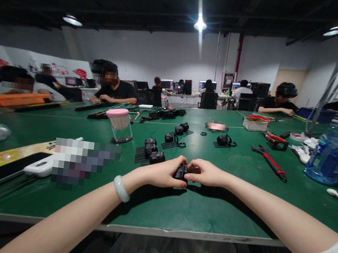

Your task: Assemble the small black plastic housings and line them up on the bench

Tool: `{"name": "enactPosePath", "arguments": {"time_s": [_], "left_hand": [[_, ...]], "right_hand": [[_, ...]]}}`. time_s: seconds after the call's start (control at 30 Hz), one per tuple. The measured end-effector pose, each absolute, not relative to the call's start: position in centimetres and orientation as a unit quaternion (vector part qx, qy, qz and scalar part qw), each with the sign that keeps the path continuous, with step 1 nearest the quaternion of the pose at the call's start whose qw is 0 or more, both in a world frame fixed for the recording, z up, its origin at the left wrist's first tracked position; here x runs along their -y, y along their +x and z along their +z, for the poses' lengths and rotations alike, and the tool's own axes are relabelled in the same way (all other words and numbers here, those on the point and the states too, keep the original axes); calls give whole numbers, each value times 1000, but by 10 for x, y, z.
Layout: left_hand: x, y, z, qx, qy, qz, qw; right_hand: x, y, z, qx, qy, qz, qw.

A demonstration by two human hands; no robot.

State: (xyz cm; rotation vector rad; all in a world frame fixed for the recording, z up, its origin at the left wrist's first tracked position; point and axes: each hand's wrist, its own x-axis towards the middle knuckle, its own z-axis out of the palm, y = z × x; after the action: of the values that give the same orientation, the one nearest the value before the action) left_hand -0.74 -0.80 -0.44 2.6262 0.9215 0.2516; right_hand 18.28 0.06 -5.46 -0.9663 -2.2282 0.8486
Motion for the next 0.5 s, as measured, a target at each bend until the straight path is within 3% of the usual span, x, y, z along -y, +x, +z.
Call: {"name": "enactPosePath", "arguments": {"time_s": [0.5], "left_hand": [[7, -7, -4, -323, 924, 93, 184]], "right_hand": [[2, 182, -50, 839, -372, 288, 274]]}}
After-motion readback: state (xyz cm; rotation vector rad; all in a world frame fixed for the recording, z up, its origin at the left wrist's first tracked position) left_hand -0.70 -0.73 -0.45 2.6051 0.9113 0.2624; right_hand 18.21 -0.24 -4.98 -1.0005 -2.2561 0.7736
